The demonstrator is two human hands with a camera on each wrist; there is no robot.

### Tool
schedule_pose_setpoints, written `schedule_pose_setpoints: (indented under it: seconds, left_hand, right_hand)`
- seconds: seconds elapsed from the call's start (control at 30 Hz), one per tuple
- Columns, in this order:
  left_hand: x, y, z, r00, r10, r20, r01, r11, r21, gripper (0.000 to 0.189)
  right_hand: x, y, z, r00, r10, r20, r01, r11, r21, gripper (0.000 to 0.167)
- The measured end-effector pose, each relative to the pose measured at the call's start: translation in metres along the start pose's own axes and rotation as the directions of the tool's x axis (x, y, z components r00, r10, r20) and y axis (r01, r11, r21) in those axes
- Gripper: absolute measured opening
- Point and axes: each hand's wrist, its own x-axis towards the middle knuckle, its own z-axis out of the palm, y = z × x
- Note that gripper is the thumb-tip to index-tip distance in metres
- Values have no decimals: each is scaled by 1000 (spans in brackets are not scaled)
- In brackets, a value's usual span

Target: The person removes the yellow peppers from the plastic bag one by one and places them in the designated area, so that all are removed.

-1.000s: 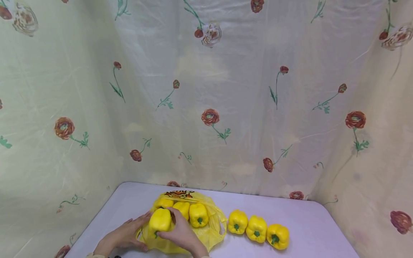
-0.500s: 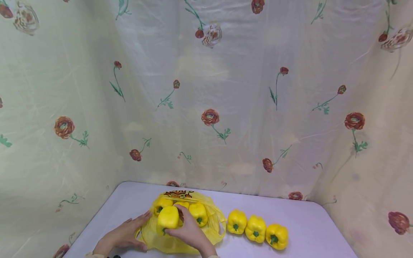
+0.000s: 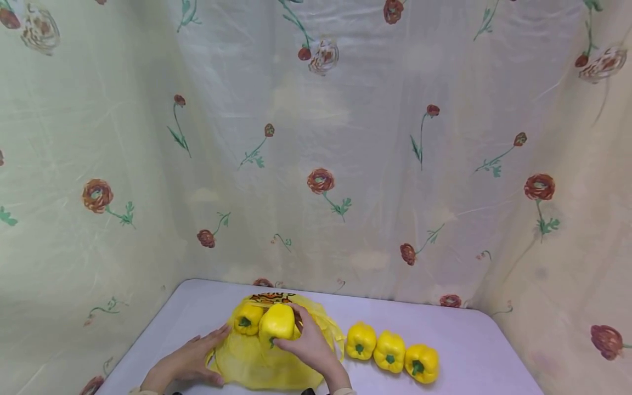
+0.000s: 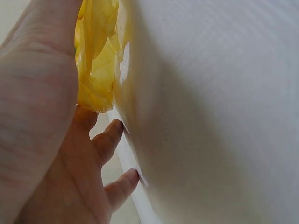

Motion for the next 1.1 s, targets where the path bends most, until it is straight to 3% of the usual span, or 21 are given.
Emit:
schedule_pose_setpoints:
  seconds: [0.27, 0.53, 0.8, 1.1]
  left_hand:
    - [1, 2, 0, 999, -39, 8, 39, 999, -1, 121]
    - [3, 1, 1, 999, -47, 17, 47, 999, -3, 121]
    - [4, -3, 3, 999, -43, 13, 43, 999, -6, 122]
    - [5, -3, 4, 999, -47, 11, 47, 999, -7, 123]
  right_hand:
    - [-10, 0, -31, 992, 8, -129, -13, 999, -38, 85]
    - [-20, 0, -67, 964, 58, -258, -63, 998, -11, 84]
    - [-31, 2, -98, 948, 98, -304, -126, 989, -74, 91]
    - [-52, 5, -133, 923, 138, -359, -176, 982, -74, 94]
